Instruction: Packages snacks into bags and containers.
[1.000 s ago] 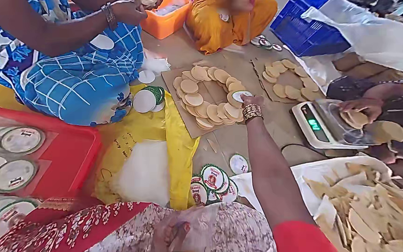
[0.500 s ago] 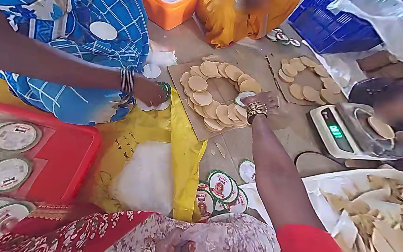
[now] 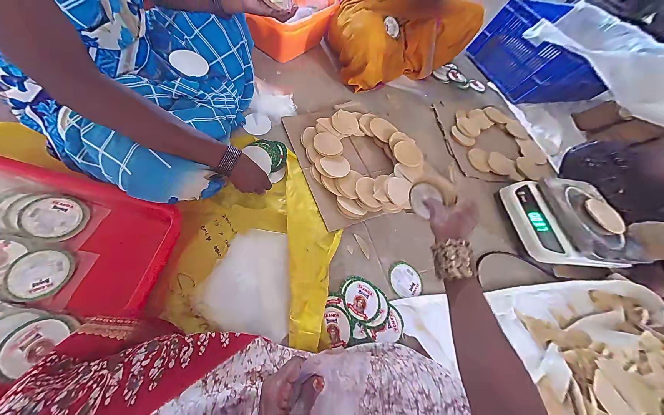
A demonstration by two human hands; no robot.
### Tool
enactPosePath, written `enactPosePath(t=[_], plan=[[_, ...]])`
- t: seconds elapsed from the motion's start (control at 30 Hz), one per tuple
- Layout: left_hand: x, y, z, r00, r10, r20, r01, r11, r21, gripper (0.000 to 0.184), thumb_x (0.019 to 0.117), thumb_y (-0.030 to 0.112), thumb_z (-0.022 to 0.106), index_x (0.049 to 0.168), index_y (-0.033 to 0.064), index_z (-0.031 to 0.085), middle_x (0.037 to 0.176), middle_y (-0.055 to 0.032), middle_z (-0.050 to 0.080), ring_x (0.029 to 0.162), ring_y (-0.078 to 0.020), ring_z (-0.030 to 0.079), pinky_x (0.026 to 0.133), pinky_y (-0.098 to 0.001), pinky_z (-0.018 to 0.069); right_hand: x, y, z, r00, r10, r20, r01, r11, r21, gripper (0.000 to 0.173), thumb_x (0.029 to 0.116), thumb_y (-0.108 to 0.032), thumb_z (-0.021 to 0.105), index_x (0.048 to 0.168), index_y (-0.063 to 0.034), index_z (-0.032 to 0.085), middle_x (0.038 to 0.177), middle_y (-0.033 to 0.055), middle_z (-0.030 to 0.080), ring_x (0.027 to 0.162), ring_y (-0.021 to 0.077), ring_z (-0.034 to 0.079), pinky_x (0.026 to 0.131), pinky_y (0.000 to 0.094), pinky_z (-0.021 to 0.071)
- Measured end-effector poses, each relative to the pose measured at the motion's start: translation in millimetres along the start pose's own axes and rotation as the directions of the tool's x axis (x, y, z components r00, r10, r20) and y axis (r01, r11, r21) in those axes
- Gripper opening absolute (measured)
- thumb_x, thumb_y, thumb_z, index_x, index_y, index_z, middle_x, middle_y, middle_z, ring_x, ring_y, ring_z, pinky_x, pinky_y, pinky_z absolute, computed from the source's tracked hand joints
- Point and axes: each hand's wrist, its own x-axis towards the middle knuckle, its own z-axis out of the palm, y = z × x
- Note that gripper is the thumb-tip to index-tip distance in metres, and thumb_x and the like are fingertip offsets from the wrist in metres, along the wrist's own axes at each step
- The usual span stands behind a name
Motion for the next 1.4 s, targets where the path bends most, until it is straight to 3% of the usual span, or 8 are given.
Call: enactPosePath(t=[0.23,0.47,0.57,0.67,0.87,1.1,1.23,1.4], plan=[[-3.0,3.1,3.1,1.000,-0.014,0.005,0.014,1.000,0.025,0.013,0.0932,-0.003,0.063,0.104,-0.0031,0.070,0.092,-0.0011,0.074,0.083,-0.0048,0.070,0.081,-0.0267,0.0600,-58.0,56.8,27.2,0.959,0.138,0.247,-0.120,0.989,-0.087,0.039,0.0932,-0.019,0.073,0.125,0.0027,0.067,0.124,0.0286,0.067,0.120,0.0432,0.062,0.105,0.0608,0.0424],[6.7,-0.1,-2.1,0.996,-0.060,0.068,0.082,0.922,-0.377,0.009,0.0965,0.015,0.068,0.102,0.0114,0.074,0.092,-0.0021,0.074,0.083,-0.0110,0.070,0.080,-0.0292,0.0594,-103.5,51.9,28.3,0.937,-0.208,0.280,0.228,0.973,-0.040,0.028,0.0933,-0.015,0.070,0.112,0.0048,0.072,0.113,0.0263,0.071,0.111,0.0439,0.066,0.100,0.0626,0.0455],[5.9,2.5,-1.6,0.975,-0.219,0.049,0.215,0.849,-0.483,0.010,0.0973,0.012,0.063,0.098,0.0121,0.073,0.094,-0.0042,0.076,0.085,-0.0152,0.074,0.079,-0.0328,0.0625,-151.9,44.3,17.2,0.792,-0.607,0.071,0.602,0.794,0.080,0.019,0.0860,-0.002,0.069,0.102,-0.0003,0.078,0.105,0.0241,0.074,0.104,0.0477,0.068,0.093,0.0678,0.0468],[4.7,-2.7,-6.7,0.942,-0.291,0.169,0.333,0.733,-0.594,0.025,0.1017,0.015,0.056,0.121,0.0003,0.060,0.122,-0.0162,0.070,0.112,-0.0299,0.069,0.095,-0.0495,0.0578,-216.6,34.9,3.7,0.576,-0.814,-0.077,0.817,0.569,0.097,0.023,0.0814,0.002,0.068,0.096,-0.0118,0.080,0.104,0.0147,0.075,0.102,0.0403,0.069,0.098,0.0646,0.0464],[-23.4,20.6,18.2,0.870,-0.488,0.076,0.476,0.787,-0.394,0.017,0.1058,0.007,0.049,0.113,-0.0007,0.062,0.094,-0.0071,0.074,0.086,-0.0145,0.072,0.080,-0.0321,0.0611,-325.5,49.5,-38.6,0.469,-0.883,0.025,0.876,0.469,0.114,0.018,0.0883,-0.005,0.065,0.098,-0.0147,0.077,0.109,0.0038,0.075,0.117,0.0275,0.064,0.112,0.0534,0.0372],[-49.5,0.8,17.3,0.903,-0.428,0.036,0.424,0.875,-0.233,0.018,0.1057,0.008,0.048,0.121,0.0021,0.057,0.095,-0.0037,0.073,0.085,-0.0131,0.073,0.078,-0.0331,0.0627,-369.2,112.5,-122.3,0.791,-0.607,0.082,0.596,0.793,0.123,0.036,0.0909,-0.022,0.062,0.122,-0.0081,0.073,0.135,0.0181,0.066,0.131,0.0406,0.057,0.108,0.0610,0.0424],[-48.5,-0.2,10.9,0.918,-0.397,-0.016,0.381,0.890,-0.252,0.019,0.1086,0.013,0.044,0.120,0.0044,0.057,0.097,-0.0026,0.072,0.087,-0.0121,0.073,0.078,-0.0327,0.0630,-375.0,204.8,-159.9,0.995,-0.094,-0.040,0.095,0.995,0.021,0.034,0.0955,-0.020,0.063,0.121,0.0007,0.071,0.127,0.0224,0.067,0.122,0.0399,0.062,0.105,0.0546,0.0480],[-51.1,-4.5,10.3,0.948,-0.318,-0.019,0.299,0.911,-0.285,0.017,0.1086,0.012,0.043,0.116,0.0065,0.057,0.098,-0.0001,0.072,0.089,-0.0096,0.072,0.081,-0.0301,0.0619,-397.1,279.6,-170.9,0.760,0.554,0.339,-0.478,0.831,-0.285,0.091,0.0848,-0.041,0.082,0.152,0.0038,0.040,0.151,0.0335,0.042,0.137,0.0525,0.043,0.109,0.0658,0.0387]])
